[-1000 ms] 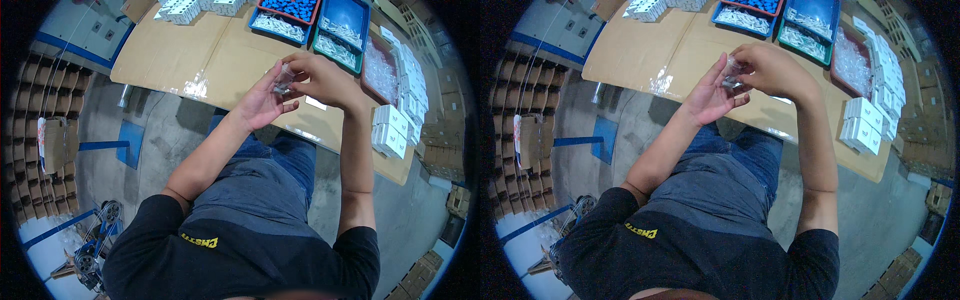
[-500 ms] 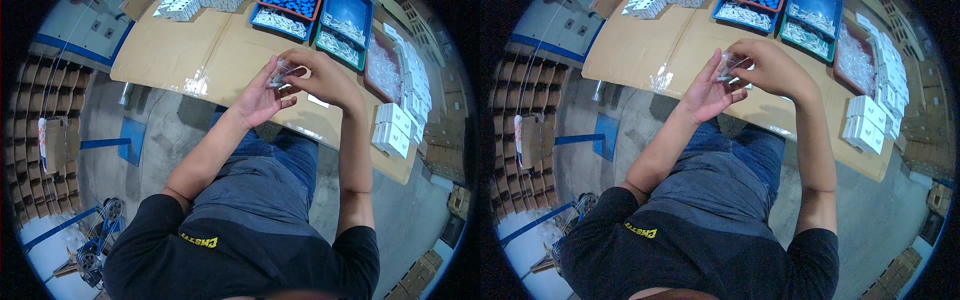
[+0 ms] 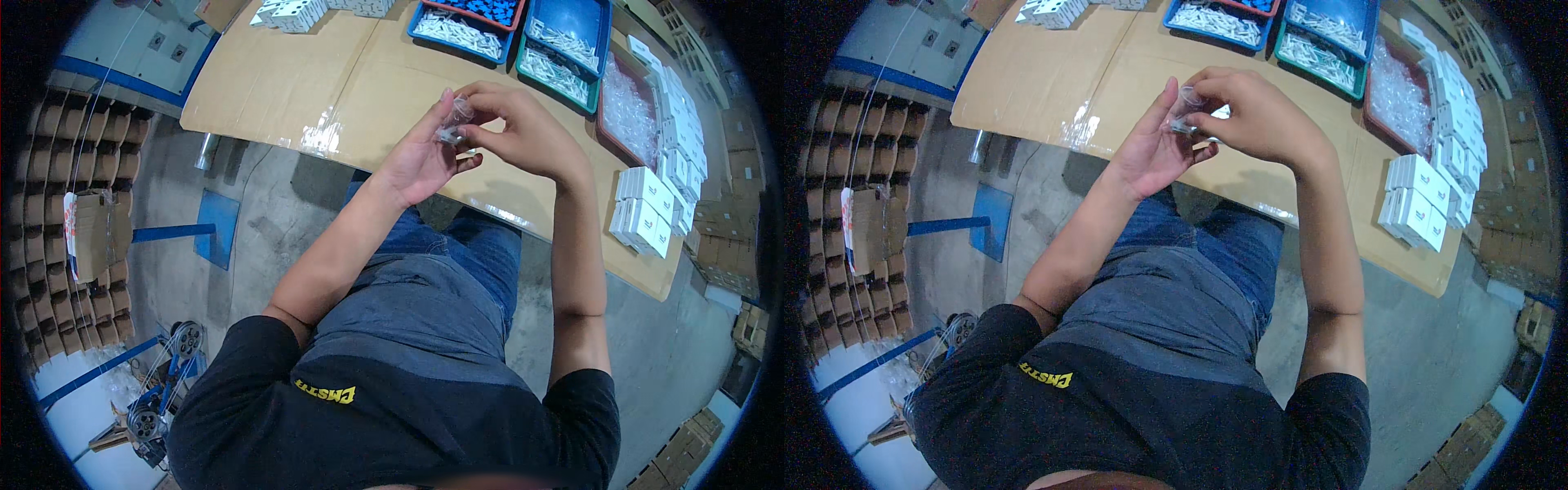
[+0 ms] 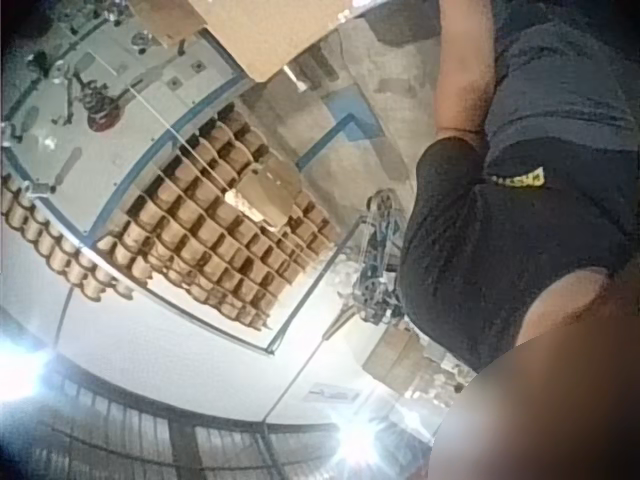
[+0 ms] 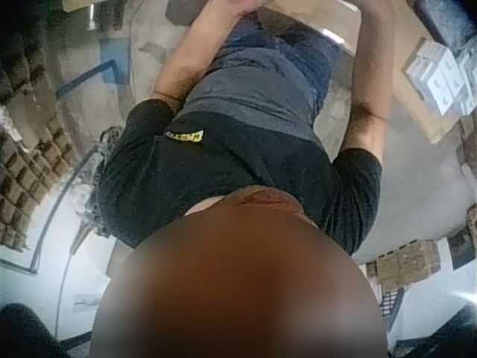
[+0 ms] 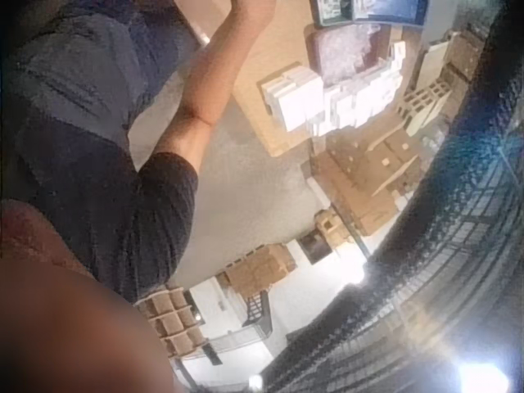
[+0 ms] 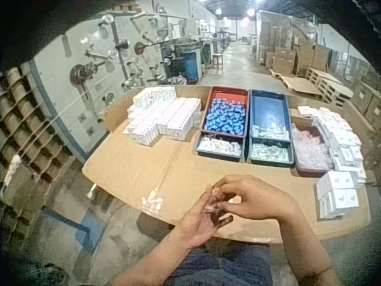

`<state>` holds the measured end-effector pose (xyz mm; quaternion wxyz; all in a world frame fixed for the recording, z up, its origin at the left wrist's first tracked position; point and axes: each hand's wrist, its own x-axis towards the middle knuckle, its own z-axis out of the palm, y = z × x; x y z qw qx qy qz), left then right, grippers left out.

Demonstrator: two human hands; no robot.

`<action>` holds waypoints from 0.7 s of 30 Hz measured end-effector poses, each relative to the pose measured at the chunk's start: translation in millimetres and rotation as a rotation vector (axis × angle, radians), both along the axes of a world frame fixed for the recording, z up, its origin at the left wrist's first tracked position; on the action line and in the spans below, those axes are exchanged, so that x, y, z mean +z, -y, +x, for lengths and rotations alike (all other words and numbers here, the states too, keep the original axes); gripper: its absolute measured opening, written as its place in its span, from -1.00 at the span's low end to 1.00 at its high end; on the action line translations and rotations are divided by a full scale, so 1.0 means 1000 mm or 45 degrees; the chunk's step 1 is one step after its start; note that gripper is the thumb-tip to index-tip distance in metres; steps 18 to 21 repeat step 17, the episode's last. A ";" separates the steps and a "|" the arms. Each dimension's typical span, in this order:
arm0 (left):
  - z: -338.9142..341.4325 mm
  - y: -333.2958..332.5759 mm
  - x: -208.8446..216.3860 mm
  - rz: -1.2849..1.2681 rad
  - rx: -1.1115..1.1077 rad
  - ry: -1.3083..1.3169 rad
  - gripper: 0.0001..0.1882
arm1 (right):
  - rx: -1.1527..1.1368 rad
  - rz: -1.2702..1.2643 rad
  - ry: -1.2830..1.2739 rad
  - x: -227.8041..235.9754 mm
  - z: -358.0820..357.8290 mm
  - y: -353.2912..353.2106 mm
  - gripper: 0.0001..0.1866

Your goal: The person is assembling electronic components, specifically switches or breakers, by placing small internal parts into the plastic housing.

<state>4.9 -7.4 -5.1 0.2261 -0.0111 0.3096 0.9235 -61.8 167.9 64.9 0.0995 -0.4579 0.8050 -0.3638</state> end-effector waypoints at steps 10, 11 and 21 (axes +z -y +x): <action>-0.008 0.004 -0.017 0.396 -0.109 0.159 -0.36 | -0.208 -0.328 0.169 -0.007 -0.012 -0.014 -0.78; -0.009 0.004 -0.015 0.466 -0.115 0.199 -0.35 | -0.211 -0.328 0.172 -0.009 -0.014 -0.016 -0.78; -0.015 0.008 -0.021 0.566 -0.212 0.166 -0.31 | -0.352 -0.422 0.291 -0.028 -0.024 -0.029 -0.79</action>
